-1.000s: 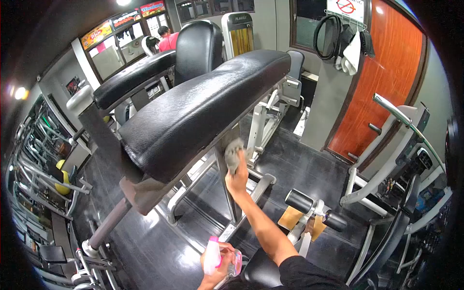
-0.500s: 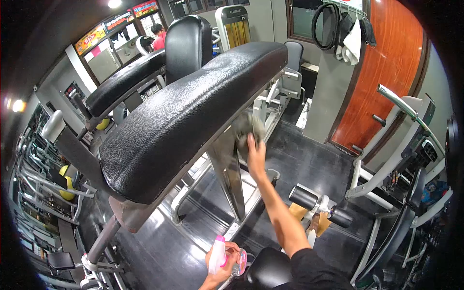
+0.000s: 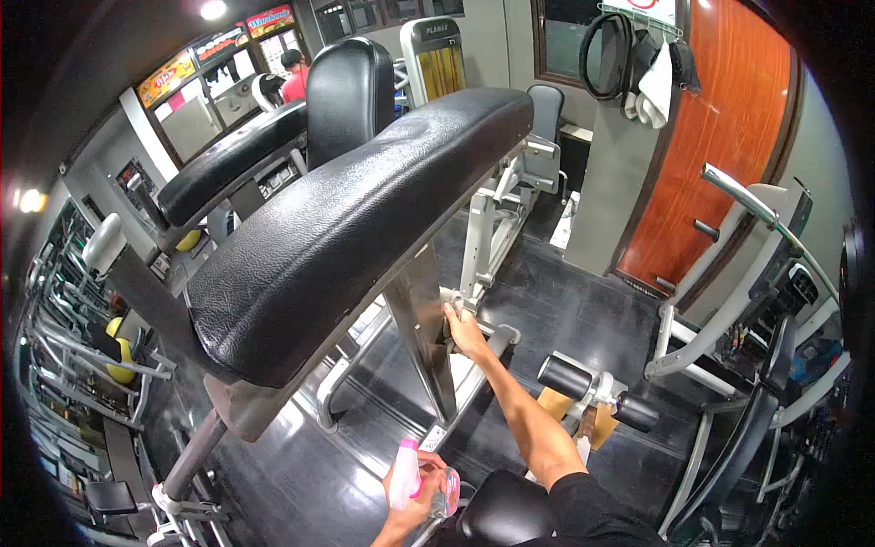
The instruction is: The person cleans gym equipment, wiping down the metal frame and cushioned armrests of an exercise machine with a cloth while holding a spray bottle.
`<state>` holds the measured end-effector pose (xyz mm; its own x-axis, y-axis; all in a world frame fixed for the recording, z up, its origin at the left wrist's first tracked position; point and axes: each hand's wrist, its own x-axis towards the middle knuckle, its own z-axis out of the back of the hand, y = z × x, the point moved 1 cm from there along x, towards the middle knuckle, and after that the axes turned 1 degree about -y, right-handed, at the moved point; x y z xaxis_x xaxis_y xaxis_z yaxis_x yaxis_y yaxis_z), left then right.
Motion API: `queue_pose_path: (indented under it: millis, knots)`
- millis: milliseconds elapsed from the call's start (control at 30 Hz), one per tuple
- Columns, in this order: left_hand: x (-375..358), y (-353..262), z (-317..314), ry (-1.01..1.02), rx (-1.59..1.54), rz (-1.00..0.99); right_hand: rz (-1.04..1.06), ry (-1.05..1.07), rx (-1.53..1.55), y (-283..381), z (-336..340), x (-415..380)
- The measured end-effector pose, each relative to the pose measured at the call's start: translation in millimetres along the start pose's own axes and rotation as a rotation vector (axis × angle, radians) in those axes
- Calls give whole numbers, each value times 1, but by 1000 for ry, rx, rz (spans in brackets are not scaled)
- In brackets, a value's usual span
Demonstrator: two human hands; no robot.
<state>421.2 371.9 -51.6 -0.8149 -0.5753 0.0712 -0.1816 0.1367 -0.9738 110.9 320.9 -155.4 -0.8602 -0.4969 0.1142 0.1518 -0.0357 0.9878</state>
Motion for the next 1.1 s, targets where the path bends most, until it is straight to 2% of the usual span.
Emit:
queue_pose_path:
  millis: [33, 67, 100, 133, 167, 233, 300, 400, 500, 567, 633, 667, 700, 767, 800, 867, 1033, 1100]
  knots:
    - [-1, -2, -2, -18, -22, -3, 100, -26, 1, 13, 2, -1]
    - [-3, -3, -1, -22, -18, -3, 51, -41, 28, -16, -6, 25]
    - [-3, -4, 0, -28, -35, 7, 87, -57, 50, 56, 9, 7]
    - [-3, -5, 0, -35, -54, 19, 86, -105, 88, 97, 15, 4]
    - [-4, -4, 3, -40, -52, 20, 187, -35, 261, 106, 13, 20]
    - [-7, -3, 10, -17, 32, -8, 223, -92, 46, 159, 29, 21]
    - [-12, -3, 14, -45, -4, -18, 264, -109, -121, 183, 31, 12]
    - [-14, 1, 20, -50, -40, -27, 471, -310, -204, 161, 16, -13]
    - [-20, -3, 19, -56, -4, -16, 472, -222, -147, 153, 10, -38]
    - [-24, -9, 14, -75, -44, -60, 532, -236, -200, 126, -3, -45]
    - [-30, -20, 11, -64, -15, -63, 591, -333, -147, 100, -13, -52]
    - [-34, -25, 9, -49, 18, -60, 749, -435, -160, 92, -17, -54]
    - [-38, -28, 8, -52, 17, -67, 756, -432, -158, 75, -20, -59]
    - [-49, -33, 5, -48, 14, -78, 436, -244, -207, 30, -22, -77]
    - [-56, -35, 5, -51, 12, -86, 444, -240, -206, 19, -19, -90]
    - [-70, -38, 5, -60, 76, -82, 218, -72, -278, -3, -15, -115]
    - [-104, -36, 4, -61, 53, -125, 62, 20, -388, -19, -9, -159]
    - [-115, -37, 2, -76, -82, -125, 71, -81, -326, -2, -8, -158]
